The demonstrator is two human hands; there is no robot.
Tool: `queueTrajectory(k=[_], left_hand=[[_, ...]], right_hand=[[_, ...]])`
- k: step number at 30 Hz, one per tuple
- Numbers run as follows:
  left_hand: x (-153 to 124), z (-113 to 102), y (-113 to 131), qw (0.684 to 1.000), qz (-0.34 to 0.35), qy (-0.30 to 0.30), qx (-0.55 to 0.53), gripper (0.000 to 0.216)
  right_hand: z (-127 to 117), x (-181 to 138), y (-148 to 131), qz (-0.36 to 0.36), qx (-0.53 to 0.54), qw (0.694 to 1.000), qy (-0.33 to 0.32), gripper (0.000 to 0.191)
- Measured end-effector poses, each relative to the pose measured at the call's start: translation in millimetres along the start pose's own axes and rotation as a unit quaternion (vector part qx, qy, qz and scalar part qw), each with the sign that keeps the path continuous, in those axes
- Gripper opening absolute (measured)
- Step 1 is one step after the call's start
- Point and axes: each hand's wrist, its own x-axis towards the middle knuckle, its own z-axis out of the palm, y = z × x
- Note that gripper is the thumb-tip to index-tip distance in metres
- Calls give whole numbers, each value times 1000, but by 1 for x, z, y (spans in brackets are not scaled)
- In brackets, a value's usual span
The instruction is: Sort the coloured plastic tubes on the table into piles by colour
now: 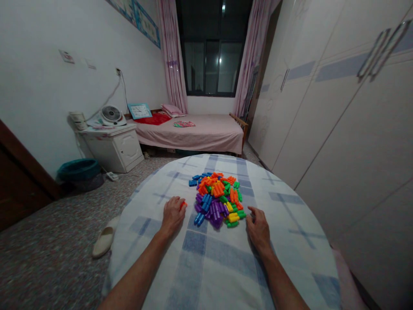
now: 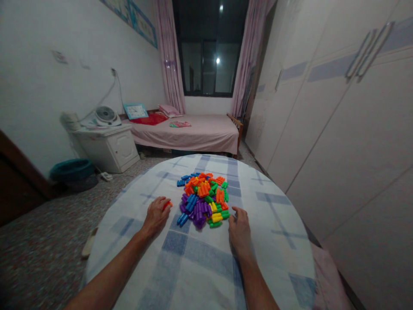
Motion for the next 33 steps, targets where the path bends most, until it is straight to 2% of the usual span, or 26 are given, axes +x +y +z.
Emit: queueTrajectory(k=[4, 6, 8, 11, 15, 20, 25, 30, 32, 33], left_hand=[[28, -7, 15, 997, 22, 49, -58, 31], [49, -7, 31, 992, 45, 44, -111, 31], [71, -4, 49, 989, 44, 18, -137, 34], [95, 6, 73, 992, 22, -43, -115, 44], [107, 22, 90, 988, 5, -107, -107, 53], [107, 35, 91, 985, -7, -98, -139, 34], [109, 31, 83, 978, -11, -48, -203, 36], [109, 8, 68, 961, -34, -1, -273, 34], [104, -7, 61, 934, -74, -14, -350, 33], [100, -16, 57, 910, -100, -33, -401, 33]], right_hand=[[0, 2, 2, 5, -5, 1000, -4, 33], [0, 3, 2, 10, -7, 1000, -9, 33], [0, 3, 2, 13, -6, 1000, -8, 33], [0, 3, 1, 13, 0, 1000, -12, 32], [-1, 3, 2, 15, 3, 999, -29, 32], [-2, 6, 3, 20, 8, 999, -48, 32], [-3, 7, 1, 28, -2, 998, -63, 35], [-4, 6, -1, 35, -8, 997, -71, 36], [-4, 6, 0, 32, -8, 997, -72, 35], [-3, 6, 0, 29, -7, 997, -70, 34]])
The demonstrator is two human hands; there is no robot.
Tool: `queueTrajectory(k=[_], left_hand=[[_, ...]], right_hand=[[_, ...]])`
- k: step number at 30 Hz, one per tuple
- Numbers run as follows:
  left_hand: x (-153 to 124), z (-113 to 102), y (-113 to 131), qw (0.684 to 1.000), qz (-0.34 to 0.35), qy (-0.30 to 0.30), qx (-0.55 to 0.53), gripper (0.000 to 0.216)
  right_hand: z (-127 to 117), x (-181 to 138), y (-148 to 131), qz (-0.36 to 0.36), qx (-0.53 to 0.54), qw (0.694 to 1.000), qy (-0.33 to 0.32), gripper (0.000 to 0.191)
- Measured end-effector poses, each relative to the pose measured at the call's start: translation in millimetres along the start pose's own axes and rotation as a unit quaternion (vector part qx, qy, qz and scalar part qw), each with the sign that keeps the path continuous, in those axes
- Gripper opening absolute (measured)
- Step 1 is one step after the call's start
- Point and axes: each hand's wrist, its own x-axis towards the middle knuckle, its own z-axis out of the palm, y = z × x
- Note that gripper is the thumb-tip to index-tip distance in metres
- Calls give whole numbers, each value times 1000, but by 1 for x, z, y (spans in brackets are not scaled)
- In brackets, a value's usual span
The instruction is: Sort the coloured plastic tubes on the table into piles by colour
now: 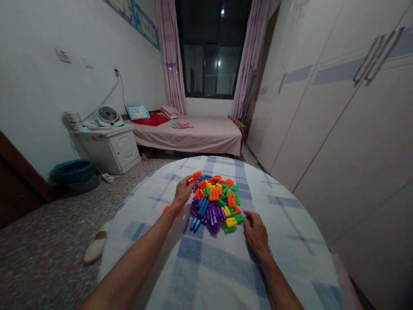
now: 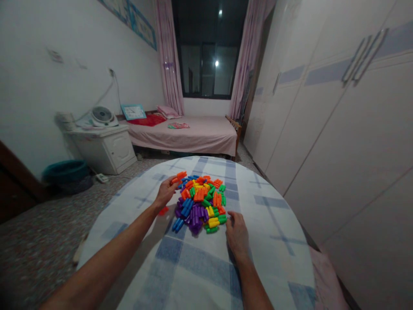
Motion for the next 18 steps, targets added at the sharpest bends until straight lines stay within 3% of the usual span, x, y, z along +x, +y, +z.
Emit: queueTrajectory(k=[5, 9, 14, 18], left_hand=[[-42, -19, 19, 963, -111, -141, -200, 34], [-86, 7, 29, 938, -133, -222, -232, 39], [-128, 49, 32, 933, -132, -257, -216, 34], [-139, 59, 27, 940, -117, -241, -211, 28]], right_hand=[[-3, 1, -10, -21, 51, 997, 51, 30], [-13, -7, -35, -51, 136, 988, 48, 28], [-14, -26, -58, -54, 214, 974, -56, 33], [-8, -29, -61, -7, 250, 963, -103, 27]])
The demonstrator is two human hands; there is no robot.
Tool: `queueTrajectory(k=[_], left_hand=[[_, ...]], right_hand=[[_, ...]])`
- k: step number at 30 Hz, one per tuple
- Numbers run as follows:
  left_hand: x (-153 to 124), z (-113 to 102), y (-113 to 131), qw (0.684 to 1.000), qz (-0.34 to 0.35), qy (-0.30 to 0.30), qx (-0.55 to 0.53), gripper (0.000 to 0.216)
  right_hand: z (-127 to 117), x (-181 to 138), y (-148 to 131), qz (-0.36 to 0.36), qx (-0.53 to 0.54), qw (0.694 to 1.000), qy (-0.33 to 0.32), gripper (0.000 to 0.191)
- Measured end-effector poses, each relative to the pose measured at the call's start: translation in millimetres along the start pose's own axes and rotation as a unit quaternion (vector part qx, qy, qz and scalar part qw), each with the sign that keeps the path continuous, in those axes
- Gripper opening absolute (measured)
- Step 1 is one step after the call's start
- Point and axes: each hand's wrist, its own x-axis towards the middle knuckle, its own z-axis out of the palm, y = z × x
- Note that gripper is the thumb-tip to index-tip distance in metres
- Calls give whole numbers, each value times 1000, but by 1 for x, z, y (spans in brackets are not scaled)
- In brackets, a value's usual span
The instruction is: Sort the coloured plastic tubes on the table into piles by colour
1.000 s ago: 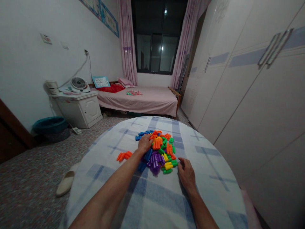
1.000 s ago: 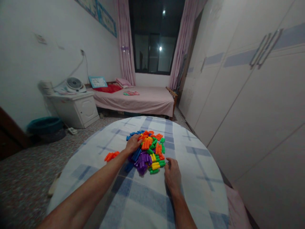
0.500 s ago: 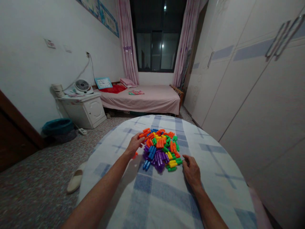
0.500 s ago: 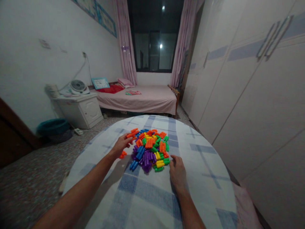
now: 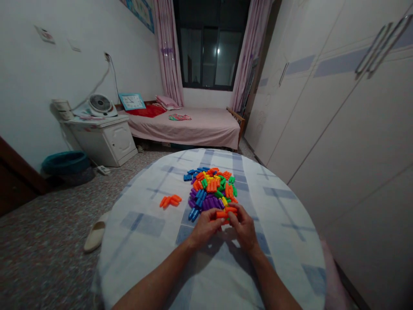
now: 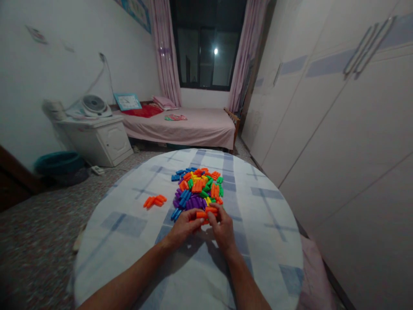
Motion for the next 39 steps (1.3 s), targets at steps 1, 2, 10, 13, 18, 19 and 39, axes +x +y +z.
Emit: queueTrajectory(k=[1, 2, 10, 13, 18, 19, 39], left_hand=[[0, -1, -2, 1000, 1, 10, -3, 27], [0, -4, -3, 1000, -1, 20, -10, 27], [-5, -13, 2, 991, 3, 77, -111, 50], [-7, -9, 6, 990, 10, 66, -127, 51], [-10, -3, 6, 985, 15, 20, -170, 50], [-10, -3, 4, 986, 14, 21, -166, 50], [20, -158, -2, 751, 60, 217, 620, 31]], right_hand=[[0, 2, 1, 15, 24, 1000, 2, 27], [-2, 4, 3, 27, 49, 998, 12, 27], [-10, 7, 6, -31, 27, 986, 159, 24], [3, -2, -2, -124, -62, 983, 118, 15], [21, -10, -7, -267, -163, 949, 48, 14], [22, -11, -7, -271, -177, 945, 35, 17], [-32, 19, 31, -26, -206, 957, 204, 33]])
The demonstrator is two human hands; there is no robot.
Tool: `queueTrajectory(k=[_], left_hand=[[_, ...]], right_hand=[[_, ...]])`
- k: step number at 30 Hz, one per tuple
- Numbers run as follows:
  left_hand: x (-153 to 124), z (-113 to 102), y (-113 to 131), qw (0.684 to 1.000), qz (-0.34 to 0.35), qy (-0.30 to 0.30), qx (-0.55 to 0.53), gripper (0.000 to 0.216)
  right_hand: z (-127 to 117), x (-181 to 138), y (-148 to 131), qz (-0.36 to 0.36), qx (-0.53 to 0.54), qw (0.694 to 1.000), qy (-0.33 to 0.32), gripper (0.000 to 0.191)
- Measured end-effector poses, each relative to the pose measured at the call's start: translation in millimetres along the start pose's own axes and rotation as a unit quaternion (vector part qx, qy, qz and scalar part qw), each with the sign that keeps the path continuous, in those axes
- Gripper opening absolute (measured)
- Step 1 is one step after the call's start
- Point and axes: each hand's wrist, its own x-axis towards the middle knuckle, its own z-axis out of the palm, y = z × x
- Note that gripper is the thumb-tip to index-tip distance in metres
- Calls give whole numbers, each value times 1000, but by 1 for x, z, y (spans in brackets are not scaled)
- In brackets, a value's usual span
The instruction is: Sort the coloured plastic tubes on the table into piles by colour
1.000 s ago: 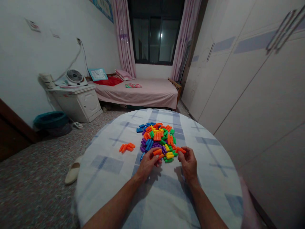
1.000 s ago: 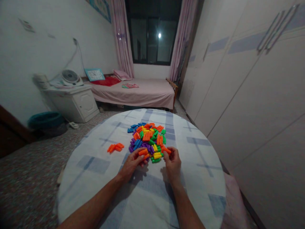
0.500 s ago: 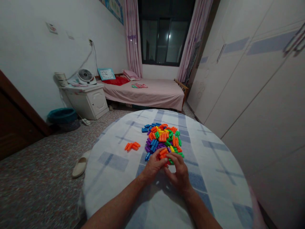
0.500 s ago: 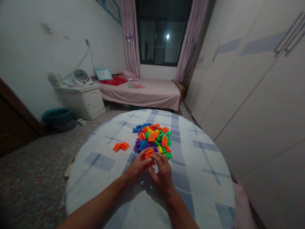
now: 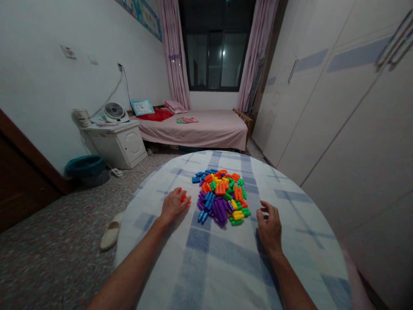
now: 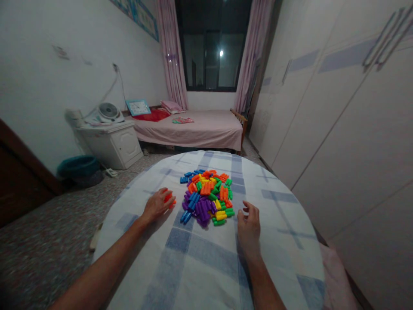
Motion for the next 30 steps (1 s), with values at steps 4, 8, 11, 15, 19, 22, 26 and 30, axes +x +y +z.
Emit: queueTrajectory(k=[4, 8, 11, 15, 19, 22, 26, 30], left_hand=[[-10, 14, 12, 998, 51, 6, 43, 37], [-11, 17, 12, 997, 45, 16, 56, 33], [-9, 16, 6, 997, 39, 33, 64, 35], [1, 10, 11, 994, 57, 90, 37, 36], [26, 7, 34, 994, 70, 57, -65, 33], [44, 12, 54, 994, 26, -16, -102, 35], [56, 26, 70, 991, -28, -53, -123, 43], [60, 35, 76, 986, -55, -56, -144, 39]], right_hand=[[9, -3, 7, 7, 7, 999, -37, 32], [12, -3, 14, 10, -2, 999, -44, 32], [12, -1, 16, 9, 0, 999, -39, 31], [13, 1, 15, 8, 2, 999, -43, 30], [13, 2, 16, 10, -10, 999, -51, 32], [13, 2, 18, 4, -13, 998, -62, 33], [13, 2, 21, 8, -12, 998, -64, 32], [14, 3, 21, 9, -11, 997, -70, 31]])
